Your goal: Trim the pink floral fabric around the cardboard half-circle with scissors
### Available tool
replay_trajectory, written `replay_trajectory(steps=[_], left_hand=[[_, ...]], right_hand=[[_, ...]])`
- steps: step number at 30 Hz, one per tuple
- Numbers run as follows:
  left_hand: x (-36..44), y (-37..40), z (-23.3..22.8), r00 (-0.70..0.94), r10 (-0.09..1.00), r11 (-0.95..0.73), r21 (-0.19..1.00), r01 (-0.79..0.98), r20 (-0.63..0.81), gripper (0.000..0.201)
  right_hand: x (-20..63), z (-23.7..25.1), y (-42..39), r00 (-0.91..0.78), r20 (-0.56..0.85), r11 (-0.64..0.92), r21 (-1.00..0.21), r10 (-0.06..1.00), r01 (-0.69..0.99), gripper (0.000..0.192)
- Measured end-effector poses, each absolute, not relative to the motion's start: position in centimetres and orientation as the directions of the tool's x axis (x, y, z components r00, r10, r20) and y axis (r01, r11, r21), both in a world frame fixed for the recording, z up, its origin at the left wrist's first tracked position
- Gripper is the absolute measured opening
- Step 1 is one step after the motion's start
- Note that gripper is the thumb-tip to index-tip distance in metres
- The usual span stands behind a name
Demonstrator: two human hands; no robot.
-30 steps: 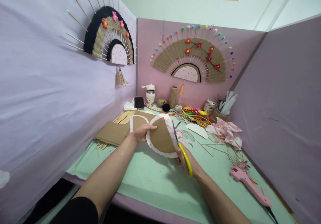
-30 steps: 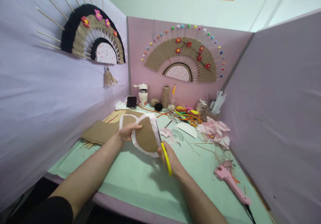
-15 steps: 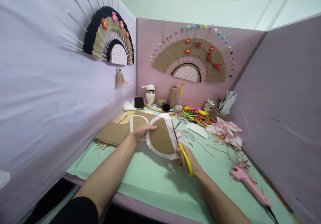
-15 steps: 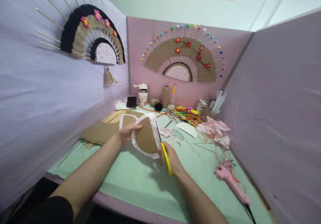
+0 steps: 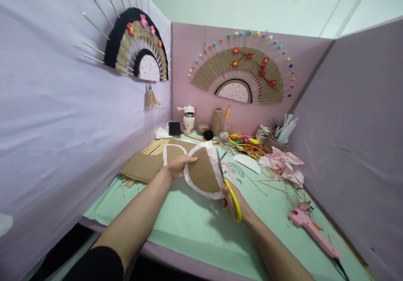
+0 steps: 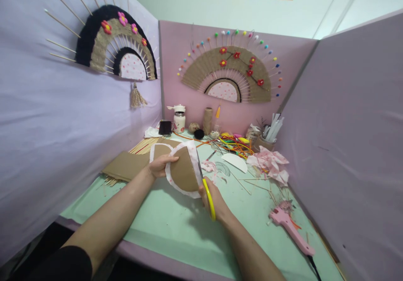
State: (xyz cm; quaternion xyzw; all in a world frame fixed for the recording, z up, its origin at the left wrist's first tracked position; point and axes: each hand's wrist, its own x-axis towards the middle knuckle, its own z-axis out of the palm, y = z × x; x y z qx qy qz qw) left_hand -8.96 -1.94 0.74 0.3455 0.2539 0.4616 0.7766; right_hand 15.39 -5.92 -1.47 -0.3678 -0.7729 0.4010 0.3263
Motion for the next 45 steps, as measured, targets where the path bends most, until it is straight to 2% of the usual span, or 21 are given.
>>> replay_trajectory(steps=[4,17,32,37,45], left_hand=[[-8.91,-1.97,0.79,0.441,0.894,0.331,0.777,-0.535,-0.078,0.034],[-8.81,-2.09,0.91,0.449,0.891,0.328,0.779,-0.534,-0.068,0.034],[-8.92,-2.03,0.72,0.452,0.889,0.33,0.784,-0.526,-0.071,0.036],[-8.82,-2.06,0.84,0.423,0.901,0.33,0.781,-0.531,-0.094,0.034],[-8.89,-2.04,1.14,0.394,0.914,0.317,0.779,-0.54,-0.098,0.036]], right_hand=[[15.52,-1.37,-5.93,-0.54,0.239,0.462,-0.825,0.807,0.325,0.056],[15.47,-1.01,-6.02,-0.521,0.236,0.461,-0.813,0.82,0.357,0.057],[15.26,-1.54,-6.15,-0.435,0.129,0.282,-0.909,0.891,0.307,0.054],[15.23,-1.41,-6.16,-0.437,0.147,0.304,-0.899,0.888,0.316,0.056],[15.6,-1.65,-5.91,-0.53,0.187,0.395,-0.865,0.827,0.31,0.056]])
